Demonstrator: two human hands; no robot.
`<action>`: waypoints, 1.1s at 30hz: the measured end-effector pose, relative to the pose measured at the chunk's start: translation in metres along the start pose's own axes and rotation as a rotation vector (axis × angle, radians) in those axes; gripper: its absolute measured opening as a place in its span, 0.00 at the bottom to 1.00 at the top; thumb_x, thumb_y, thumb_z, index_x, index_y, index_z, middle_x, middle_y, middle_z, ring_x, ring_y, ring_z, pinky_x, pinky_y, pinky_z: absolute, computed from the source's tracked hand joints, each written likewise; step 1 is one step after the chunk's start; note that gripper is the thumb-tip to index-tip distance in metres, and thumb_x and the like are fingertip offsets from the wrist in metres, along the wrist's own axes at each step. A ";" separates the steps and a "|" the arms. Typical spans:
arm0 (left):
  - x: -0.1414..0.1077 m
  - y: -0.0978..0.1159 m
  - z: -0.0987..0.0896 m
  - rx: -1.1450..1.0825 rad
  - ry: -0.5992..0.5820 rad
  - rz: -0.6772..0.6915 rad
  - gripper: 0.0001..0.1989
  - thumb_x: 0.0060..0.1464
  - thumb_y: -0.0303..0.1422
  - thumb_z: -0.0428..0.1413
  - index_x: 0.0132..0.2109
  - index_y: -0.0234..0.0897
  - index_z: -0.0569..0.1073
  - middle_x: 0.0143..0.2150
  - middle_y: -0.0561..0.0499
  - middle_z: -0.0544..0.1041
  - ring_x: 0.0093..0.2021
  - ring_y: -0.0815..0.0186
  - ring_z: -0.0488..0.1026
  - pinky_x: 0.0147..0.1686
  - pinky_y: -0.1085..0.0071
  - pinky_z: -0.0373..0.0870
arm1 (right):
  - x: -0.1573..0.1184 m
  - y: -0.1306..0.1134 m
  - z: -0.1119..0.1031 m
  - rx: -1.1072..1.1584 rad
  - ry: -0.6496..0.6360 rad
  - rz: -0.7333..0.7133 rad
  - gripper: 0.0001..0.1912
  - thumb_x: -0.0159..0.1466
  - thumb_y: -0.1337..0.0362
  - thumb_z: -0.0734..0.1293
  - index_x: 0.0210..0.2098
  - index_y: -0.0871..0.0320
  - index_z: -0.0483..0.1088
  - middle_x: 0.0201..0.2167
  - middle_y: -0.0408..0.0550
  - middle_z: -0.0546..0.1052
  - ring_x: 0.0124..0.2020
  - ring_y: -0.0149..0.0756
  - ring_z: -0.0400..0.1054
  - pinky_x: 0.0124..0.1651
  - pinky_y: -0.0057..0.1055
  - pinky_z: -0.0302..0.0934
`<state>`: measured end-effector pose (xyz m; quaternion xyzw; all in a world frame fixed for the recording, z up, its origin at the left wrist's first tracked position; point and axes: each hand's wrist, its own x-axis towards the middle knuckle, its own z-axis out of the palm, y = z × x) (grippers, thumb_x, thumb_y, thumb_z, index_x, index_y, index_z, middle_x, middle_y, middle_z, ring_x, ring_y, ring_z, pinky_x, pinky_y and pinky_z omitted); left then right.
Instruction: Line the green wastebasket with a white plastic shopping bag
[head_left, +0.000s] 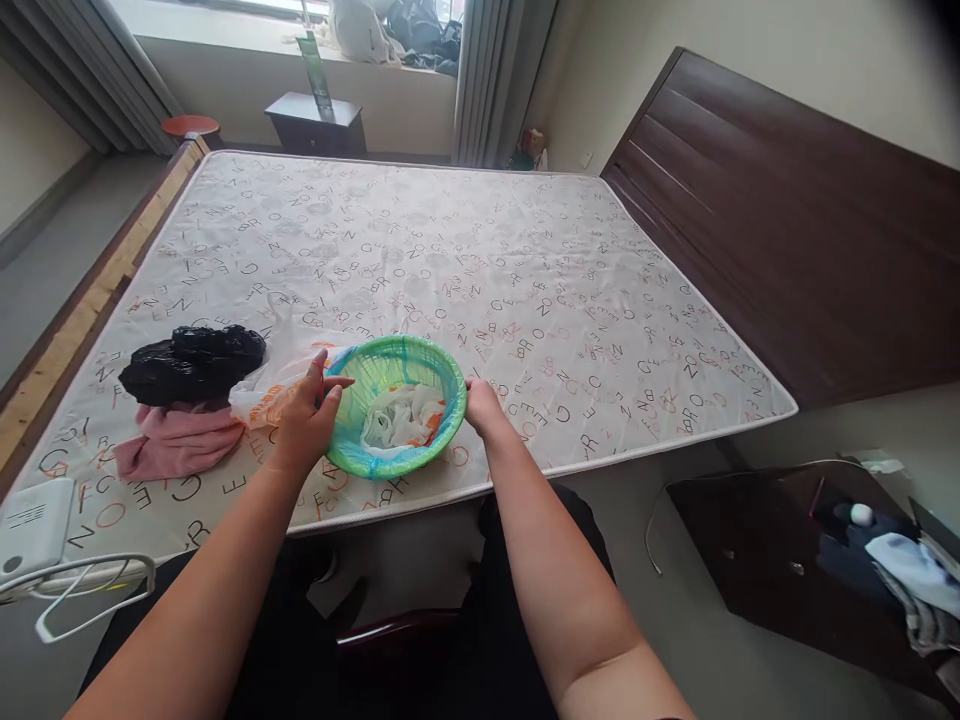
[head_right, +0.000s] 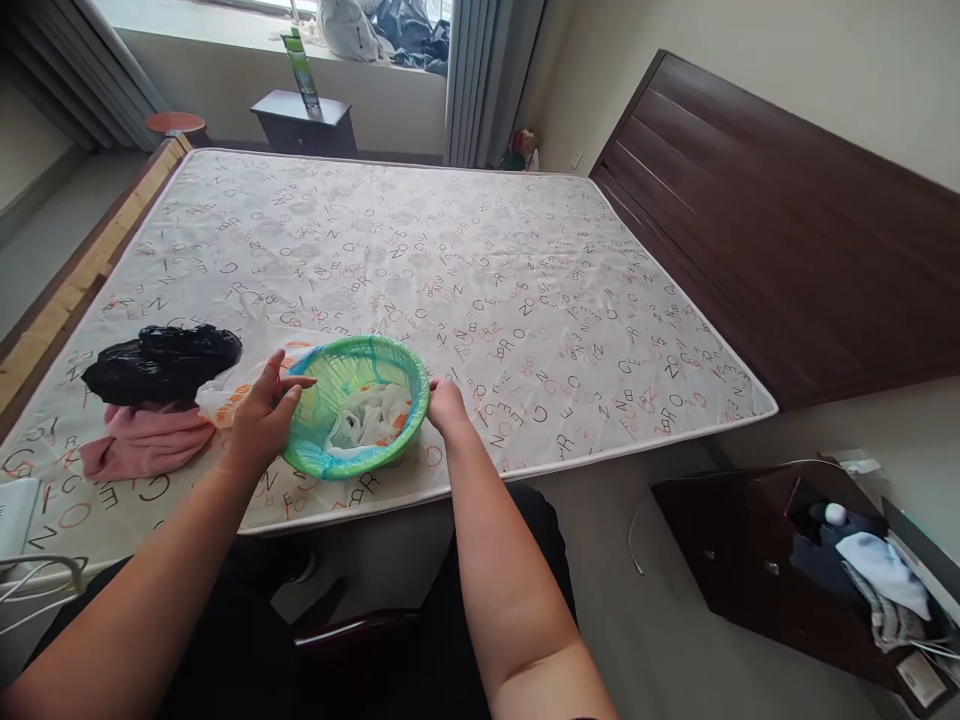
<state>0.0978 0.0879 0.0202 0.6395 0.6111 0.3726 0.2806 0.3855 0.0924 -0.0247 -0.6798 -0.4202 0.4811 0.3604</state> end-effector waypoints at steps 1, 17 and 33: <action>0.002 -0.001 0.001 -0.013 -0.003 0.001 0.38 0.64 0.41 0.53 0.77 0.40 0.53 0.51 0.46 0.82 0.46 0.62 0.77 0.53 0.62 0.72 | 0.001 -0.002 -0.001 -0.011 -0.009 0.014 0.11 0.54 0.66 0.68 0.36 0.64 0.75 0.32 0.47 0.80 0.31 0.31 0.69 0.39 0.27 0.67; 0.004 -0.003 0.021 0.011 0.001 0.255 0.32 0.66 0.28 0.45 0.75 0.41 0.59 0.58 0.42 0.79 0.53 0.61 0.80 0.63 0.49 0.68 | 0.013 -0.036 -0.007 0.500 0.158 0.002 0.20 0.56 0.49 0.72 0.39 0.56 0.66 0.28 0.41 0.75 0.28 0.34 0.68 0.34 0.30 0.67; -0.023 0.037 0.051 0.150 -0.212 0.674 0.32 0.66 0.23 0.47 0.74 0.47 0.59 0.58 0.48 0.80 0.60 0.61 0.77 0.75 0.44 0.39 | -0.021 -0.065 0.008 0.199 -0.013 -0.195 0.29 0.58 0.39 0.71 0.46 0.56 0.70 0.32 0.42 0.76 0.30 0.34 0.69 0.33 0.29 0.63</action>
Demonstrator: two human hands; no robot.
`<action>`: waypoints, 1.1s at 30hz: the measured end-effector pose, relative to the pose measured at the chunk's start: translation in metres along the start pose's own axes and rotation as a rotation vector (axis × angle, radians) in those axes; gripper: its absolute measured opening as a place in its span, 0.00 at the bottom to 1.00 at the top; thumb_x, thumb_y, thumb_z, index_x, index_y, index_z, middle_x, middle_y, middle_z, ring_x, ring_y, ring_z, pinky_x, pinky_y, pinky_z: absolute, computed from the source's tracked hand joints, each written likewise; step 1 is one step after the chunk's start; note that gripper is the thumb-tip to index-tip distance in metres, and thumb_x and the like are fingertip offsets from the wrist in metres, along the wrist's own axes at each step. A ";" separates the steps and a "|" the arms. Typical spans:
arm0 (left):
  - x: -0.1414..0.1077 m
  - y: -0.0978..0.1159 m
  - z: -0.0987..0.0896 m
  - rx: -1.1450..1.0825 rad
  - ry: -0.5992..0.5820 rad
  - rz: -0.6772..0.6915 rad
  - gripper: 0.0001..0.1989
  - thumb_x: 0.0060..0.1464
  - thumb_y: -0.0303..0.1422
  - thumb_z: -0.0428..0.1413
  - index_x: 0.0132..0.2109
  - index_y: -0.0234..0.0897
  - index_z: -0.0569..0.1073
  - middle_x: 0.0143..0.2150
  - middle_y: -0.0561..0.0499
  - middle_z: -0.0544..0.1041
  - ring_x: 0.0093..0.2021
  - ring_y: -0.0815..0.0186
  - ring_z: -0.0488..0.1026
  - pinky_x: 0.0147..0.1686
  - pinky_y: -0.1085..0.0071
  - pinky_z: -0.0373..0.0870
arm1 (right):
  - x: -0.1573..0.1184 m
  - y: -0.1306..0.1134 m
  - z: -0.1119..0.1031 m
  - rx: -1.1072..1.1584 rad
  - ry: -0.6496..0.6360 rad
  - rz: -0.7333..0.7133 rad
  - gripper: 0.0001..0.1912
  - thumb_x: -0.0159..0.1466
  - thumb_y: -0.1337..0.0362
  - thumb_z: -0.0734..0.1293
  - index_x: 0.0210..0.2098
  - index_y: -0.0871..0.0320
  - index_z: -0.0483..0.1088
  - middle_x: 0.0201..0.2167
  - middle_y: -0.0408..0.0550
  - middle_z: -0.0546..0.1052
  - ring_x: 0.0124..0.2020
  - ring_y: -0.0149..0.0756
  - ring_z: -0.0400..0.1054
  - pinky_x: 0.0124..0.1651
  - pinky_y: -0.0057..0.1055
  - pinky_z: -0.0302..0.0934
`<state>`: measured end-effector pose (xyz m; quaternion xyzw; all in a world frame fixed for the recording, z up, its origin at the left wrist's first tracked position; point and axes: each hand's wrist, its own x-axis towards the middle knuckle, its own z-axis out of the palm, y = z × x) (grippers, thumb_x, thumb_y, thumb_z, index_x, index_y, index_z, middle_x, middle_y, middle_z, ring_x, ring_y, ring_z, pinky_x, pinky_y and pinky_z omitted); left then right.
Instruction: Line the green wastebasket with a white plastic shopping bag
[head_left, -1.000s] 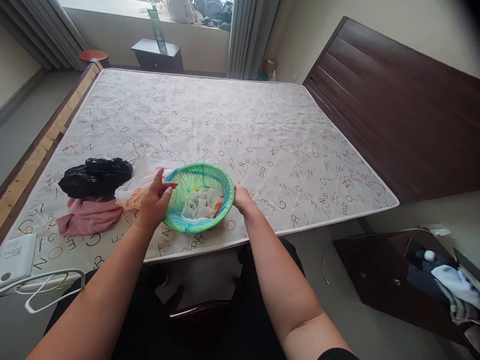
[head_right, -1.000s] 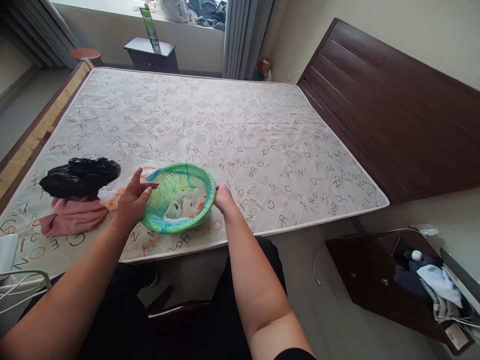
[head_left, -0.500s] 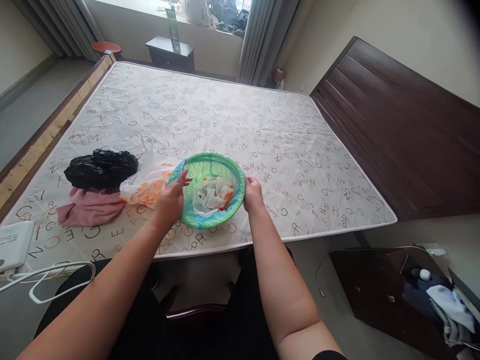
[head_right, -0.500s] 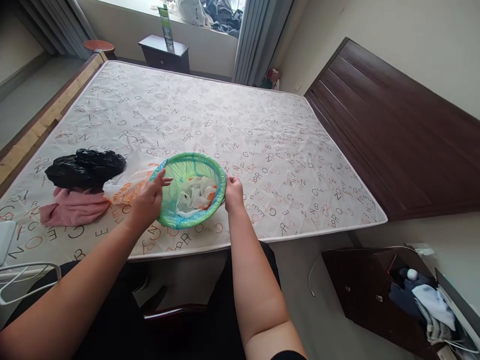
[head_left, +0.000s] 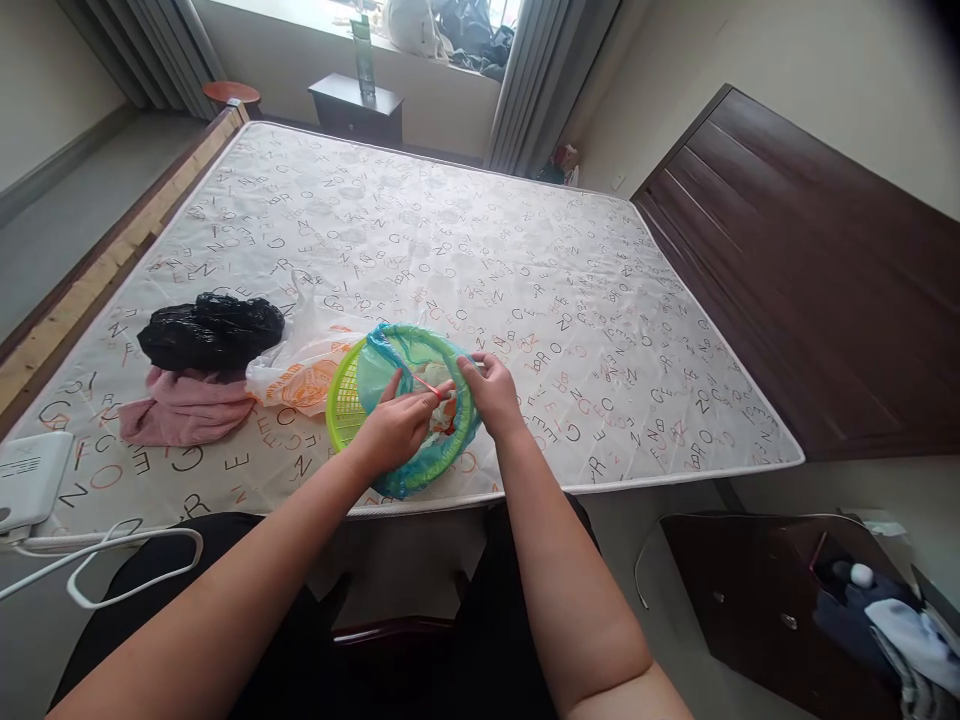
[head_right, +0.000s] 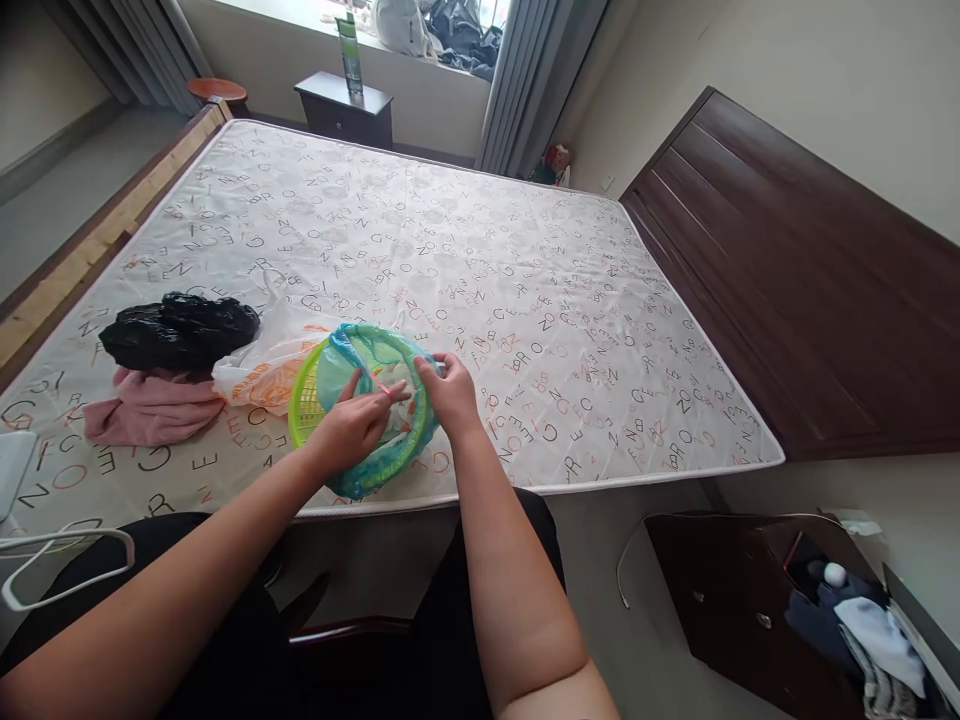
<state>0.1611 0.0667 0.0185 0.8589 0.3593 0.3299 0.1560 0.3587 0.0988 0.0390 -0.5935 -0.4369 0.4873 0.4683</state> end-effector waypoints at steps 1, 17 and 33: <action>0.001 -0.001 -0.005 -0.028 0.056 0.012 0.32 0.66 0.24 0.47 0.75 0.46 0.57 0.58 0.48 0.80 0.60 0.61 0.77 0.75 0.44 0.42 | 0.000 -0.001 -0.003 -0.039 0.031 -0.034 0.28 0.58 0.41 0.72 0.46 0.56 0.71 0.31 0.41 0.74 0.29 0.33 0.68 0.32 0.28 0.62; 0.005 -0.026 -0.035 -0.525 0.502 -0.429 0.26 0.72 0.41 0.49 0.72 0.42 0.60 0.45 0.47 0.82 0.36 0.65 0.82 0.28 0.72 0.76 | 0.007 -0.057 -0.049 0.220 0.106 -0.142 0.21 0.57 0.61 0.73 0.49 0.51 0.70 0.46 0.45 0.73 0.38 0.30 0.71 0.39 0.30 0.69; 0.058 0.026 -0.113 -0.119 0.773 -0.215 0.10 0.70 0.33 0.52 0.48 0.42 0.79 0.57 0.48 0.72 0.66 0.58 0.66 0.68 0.54 0.62 | -0.058 -0.132 -0.033 -0.421 0.322 -0.751 0.13 0.71 0.66 0.60 0.52 0.49 0.70 0.47 0.48 0.73 0.44 0.36 0.72 0.47 0.37 0.72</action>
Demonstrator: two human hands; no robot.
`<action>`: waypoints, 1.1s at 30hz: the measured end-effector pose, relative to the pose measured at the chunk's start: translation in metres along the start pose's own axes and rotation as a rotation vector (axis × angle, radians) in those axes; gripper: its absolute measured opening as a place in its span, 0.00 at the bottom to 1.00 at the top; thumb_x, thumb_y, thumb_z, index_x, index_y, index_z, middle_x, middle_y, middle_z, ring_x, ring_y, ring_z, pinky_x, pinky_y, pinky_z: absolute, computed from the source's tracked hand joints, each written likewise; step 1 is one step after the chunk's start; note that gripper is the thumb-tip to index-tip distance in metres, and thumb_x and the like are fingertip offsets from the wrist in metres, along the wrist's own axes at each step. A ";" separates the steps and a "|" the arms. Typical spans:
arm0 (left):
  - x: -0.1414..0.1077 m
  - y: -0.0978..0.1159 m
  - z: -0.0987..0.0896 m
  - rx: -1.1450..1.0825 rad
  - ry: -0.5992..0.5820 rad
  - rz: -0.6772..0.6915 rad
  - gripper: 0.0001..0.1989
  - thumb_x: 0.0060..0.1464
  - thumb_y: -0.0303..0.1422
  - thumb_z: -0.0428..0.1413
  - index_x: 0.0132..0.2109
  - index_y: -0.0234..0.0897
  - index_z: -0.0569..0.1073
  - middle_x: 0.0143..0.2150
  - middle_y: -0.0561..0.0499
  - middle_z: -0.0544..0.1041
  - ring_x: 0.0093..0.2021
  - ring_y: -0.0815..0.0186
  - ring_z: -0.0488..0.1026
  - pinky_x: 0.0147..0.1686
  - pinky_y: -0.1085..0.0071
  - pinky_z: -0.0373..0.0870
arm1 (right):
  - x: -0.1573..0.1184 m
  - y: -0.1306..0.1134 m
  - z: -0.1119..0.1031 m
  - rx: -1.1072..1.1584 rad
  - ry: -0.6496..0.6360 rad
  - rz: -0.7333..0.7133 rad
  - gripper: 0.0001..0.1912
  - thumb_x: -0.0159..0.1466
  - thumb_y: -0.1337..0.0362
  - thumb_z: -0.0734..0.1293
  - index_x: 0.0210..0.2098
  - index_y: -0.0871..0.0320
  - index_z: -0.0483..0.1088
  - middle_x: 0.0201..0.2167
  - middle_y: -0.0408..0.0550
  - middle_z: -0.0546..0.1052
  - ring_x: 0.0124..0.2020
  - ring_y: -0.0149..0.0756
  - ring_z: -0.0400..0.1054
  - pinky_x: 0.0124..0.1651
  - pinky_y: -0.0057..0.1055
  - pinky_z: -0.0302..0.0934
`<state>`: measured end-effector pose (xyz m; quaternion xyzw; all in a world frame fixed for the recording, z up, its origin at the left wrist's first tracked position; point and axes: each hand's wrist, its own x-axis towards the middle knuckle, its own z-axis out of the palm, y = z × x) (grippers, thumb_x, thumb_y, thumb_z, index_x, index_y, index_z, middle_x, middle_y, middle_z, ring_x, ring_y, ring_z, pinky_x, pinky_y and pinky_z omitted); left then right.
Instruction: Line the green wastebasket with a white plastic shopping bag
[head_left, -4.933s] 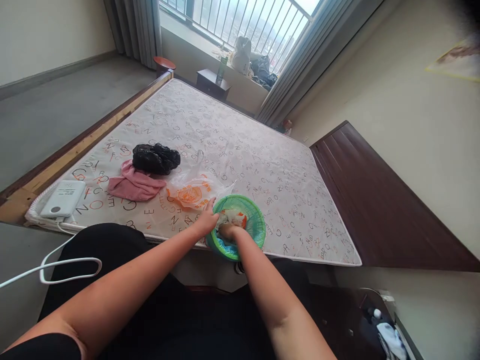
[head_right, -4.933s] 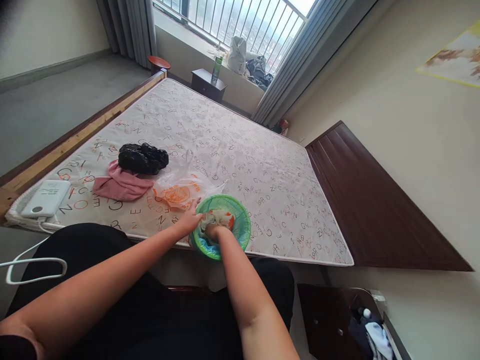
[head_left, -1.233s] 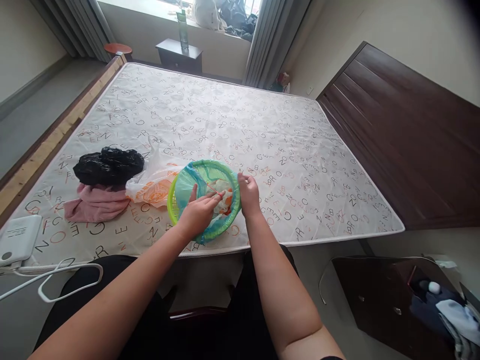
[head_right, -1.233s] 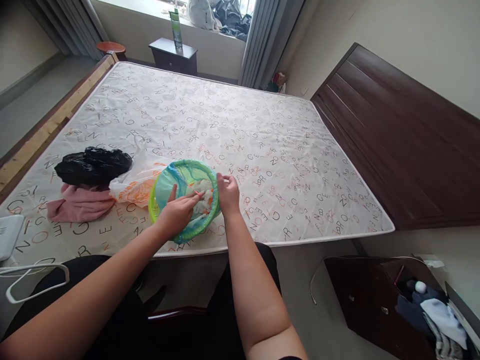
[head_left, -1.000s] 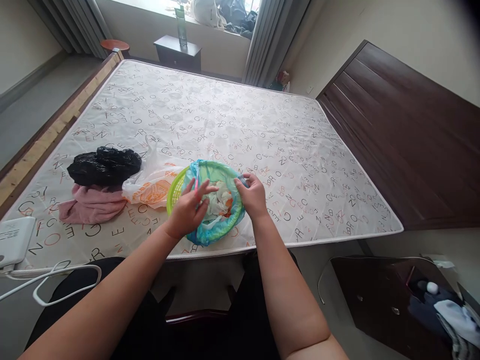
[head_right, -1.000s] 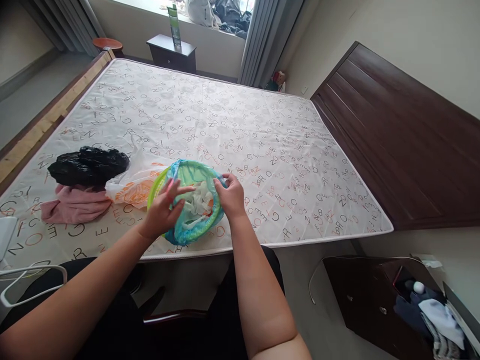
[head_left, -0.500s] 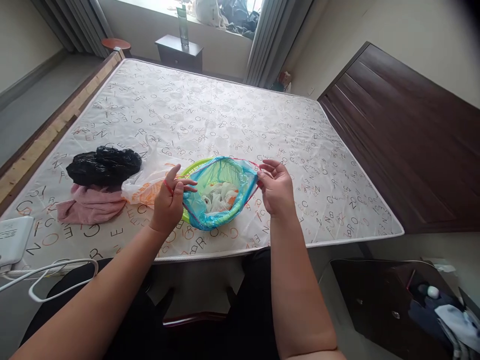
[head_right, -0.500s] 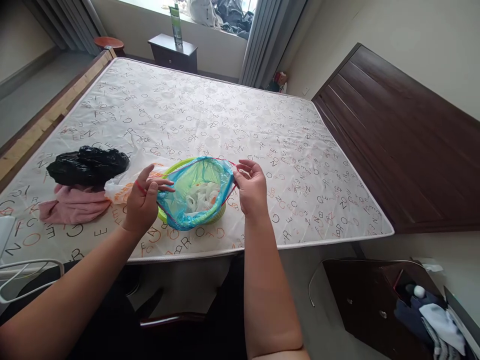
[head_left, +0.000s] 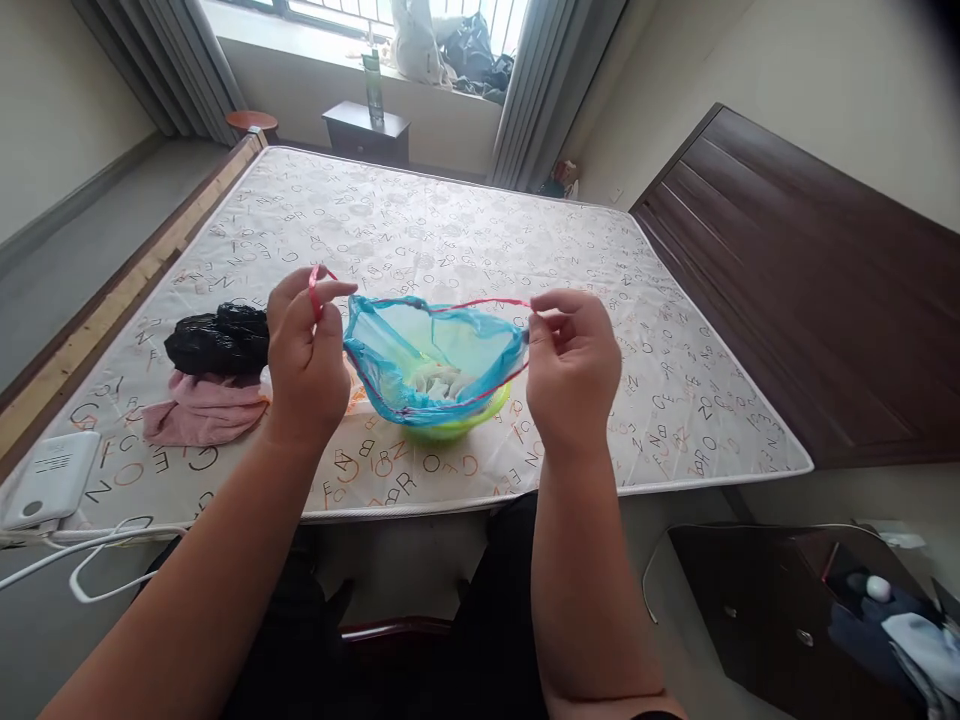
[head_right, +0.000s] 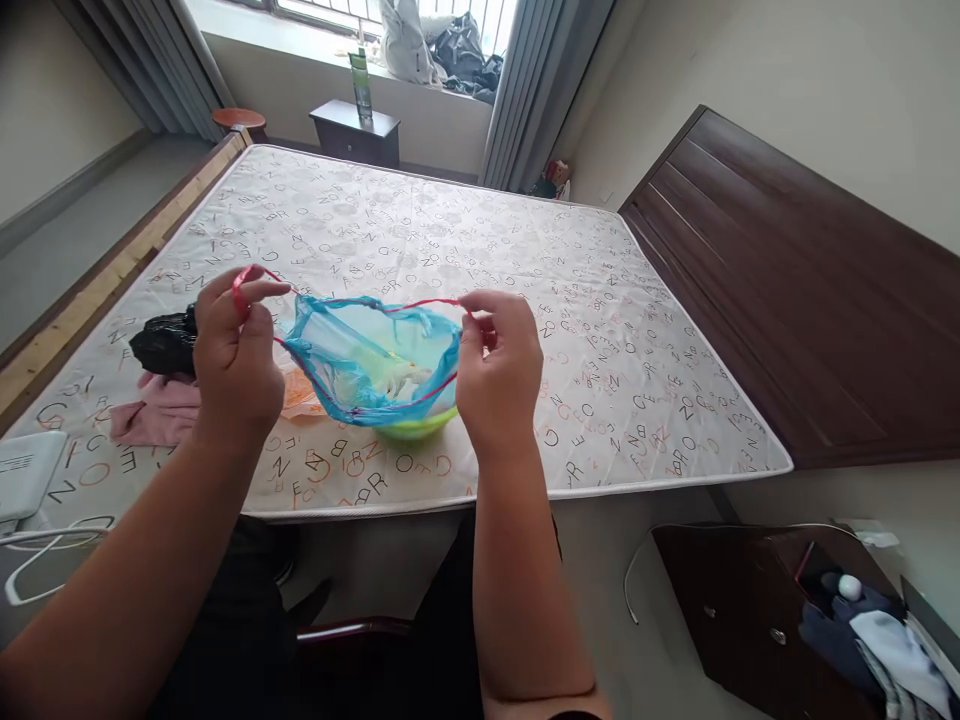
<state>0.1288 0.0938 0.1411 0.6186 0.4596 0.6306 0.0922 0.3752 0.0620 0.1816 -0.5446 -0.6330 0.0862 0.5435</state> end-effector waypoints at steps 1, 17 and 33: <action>0.004 0.005 0.001 -0.009 0.010 0.011 0.11 0.70 0.32 0.52 0.48 0.42 0.79 0.58 0.48 0.71 0.67 0.58 0.65 0.68 0.54 0.61 | 0.000 -0.002 -0.003 -0.056 -0.021 -0.023 0.12 0.70 0.67 0.61 0.50 0.49 0.71 0.46 0.48 0.73 0.45 0.36 0.71 0.48 0.37 0.71; 0.007 0.003 0.005 -0.567 -0.071 -0.409 0.17 0.70 0.48 0.50 0.47 0.42 0.75 0.23 0.55 0.66 0.21 0.70 0.69 0.29 0.69 0.76 | 0.007 0.026 -0.037 -0.281 -0.238 0.171 0.12 0.66 0.62 0.69 0.49 0.55 0.75 0.33 0.46 0.76 0.33 0.36 0.69 0.40 0.38 0.66; -0.039 0.042 0.023 -0.289 -0.606 -0.266 0.20 0.63 0.40 0.60 0.59 0.43 0.79 0.35 0.51 0.74 0.25 0.73 0.62 0.25 0.73 0.64 | -0.004 -0.011 -0.019 0.528 -0.416 0.271 0.16 0.63 0.58 0.75 0.50 0.49 0.73 0.32 0.39 0.74 0.28 0.28 0.71 0.31 0.28 0.70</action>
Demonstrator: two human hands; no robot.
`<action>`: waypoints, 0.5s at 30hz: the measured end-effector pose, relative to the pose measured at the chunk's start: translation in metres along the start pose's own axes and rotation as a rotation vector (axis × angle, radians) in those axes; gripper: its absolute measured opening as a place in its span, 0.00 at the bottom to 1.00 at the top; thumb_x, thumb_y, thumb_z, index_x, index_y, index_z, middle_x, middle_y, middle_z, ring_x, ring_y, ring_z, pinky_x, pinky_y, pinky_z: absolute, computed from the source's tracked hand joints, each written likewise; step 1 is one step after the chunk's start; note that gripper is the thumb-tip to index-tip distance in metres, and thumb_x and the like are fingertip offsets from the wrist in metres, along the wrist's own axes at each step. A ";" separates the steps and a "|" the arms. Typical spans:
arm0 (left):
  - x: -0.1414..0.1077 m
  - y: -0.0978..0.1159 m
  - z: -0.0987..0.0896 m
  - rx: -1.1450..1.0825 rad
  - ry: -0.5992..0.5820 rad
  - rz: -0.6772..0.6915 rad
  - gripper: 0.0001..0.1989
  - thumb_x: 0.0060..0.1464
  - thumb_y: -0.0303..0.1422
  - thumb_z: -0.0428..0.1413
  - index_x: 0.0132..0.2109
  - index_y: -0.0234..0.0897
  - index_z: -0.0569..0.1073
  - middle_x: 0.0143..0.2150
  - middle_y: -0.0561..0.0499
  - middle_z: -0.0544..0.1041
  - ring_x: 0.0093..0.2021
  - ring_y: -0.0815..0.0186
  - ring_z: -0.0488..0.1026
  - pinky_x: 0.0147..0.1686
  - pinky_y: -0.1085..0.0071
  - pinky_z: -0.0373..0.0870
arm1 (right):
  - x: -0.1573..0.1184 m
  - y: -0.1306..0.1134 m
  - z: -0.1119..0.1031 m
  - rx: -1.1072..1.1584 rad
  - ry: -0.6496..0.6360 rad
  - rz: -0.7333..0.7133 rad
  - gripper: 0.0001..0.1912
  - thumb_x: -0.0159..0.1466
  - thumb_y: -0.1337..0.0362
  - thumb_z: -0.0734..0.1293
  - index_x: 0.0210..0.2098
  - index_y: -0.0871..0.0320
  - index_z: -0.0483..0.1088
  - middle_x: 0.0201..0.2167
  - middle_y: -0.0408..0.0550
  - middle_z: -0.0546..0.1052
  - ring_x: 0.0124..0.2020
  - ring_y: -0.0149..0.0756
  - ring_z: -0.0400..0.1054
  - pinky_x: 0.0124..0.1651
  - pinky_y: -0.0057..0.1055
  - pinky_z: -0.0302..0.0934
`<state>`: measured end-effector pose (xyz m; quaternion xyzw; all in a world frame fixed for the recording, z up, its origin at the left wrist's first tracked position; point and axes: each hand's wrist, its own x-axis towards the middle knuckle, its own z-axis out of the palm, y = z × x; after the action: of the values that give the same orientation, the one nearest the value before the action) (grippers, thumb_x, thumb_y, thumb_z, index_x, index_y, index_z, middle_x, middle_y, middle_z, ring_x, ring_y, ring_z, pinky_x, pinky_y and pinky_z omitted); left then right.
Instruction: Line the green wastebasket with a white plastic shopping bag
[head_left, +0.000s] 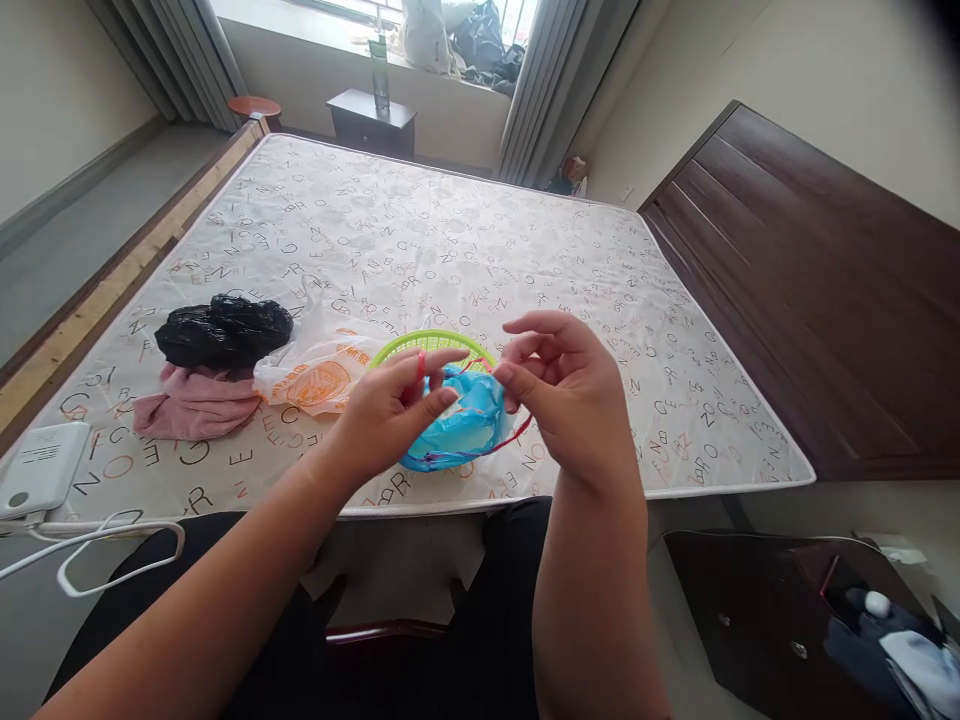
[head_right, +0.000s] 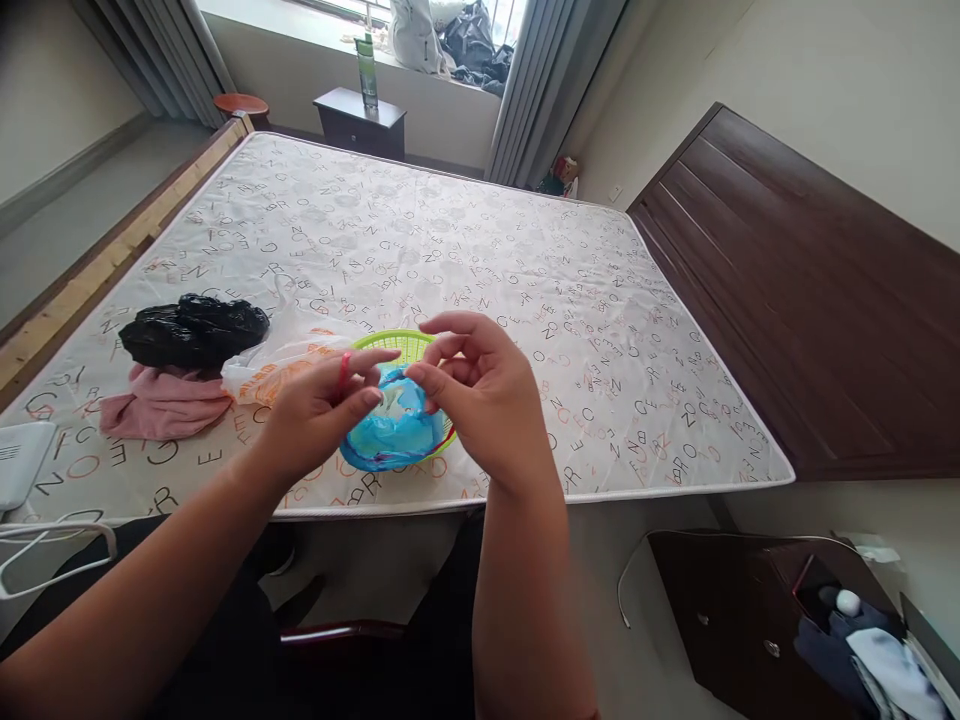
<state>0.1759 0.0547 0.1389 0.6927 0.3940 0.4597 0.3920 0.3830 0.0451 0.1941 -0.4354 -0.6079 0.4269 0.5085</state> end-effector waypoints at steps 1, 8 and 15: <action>-0.001 0.002 0.004 -0.013 -0.027 -0.001 0.21 0.63 0.40 0.61 0.61 0.43 0.78 0.32 0.53 0.72 0.25 0.72 0.62 0.25 0.74 0.64 | -0.001 -0.001 0.003 0.026 -0.034 0.009 0.16 0.63 0.58 0.74 0.50 0.49 0.73 0.33 0.39 0.74 0.29 0.29 0.72 0.32 0.29 0.72; -0.002 -0.002 0.013 -0.140 -0.042 -0.048 0.16 0.62 0.40 0.62 0.54 0.41 0.80 0.27 0.53 0.70 0.27 0.68 0.68 0.27 0.71 0.69 | -0.009 -0.011 0.024 0.161 -0.046 -0.028 0.09 0.71 0.61 0.65 0.49 0.47 0.73 0.47 0.44 0.78 0.48 0.36 0.77 0.47 0.37 0.78; 0.000 -0.006 0.002 -0.288 -0.047 -0.085 0.14 0.65 0.42 0.56 0.50 0.40 0.80 0.32 0.49 0.74 0.33 0.65 0.73 0.32 0.69 0.74 | -0.007 -0.007 0.036 0.258 -0.043 -0.123 0.13 0.64 0.63 0.74 0.47 0.48 0.72 0.53 0.45 0.76 0.54 0.41 0.76 0.50 0.39 0.79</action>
<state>0.1765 0.0564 0.1329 0.6226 0.3435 0.4782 0.5155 0.3472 0.0335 0.1943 -0.3190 -0.5845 0.4788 0.5722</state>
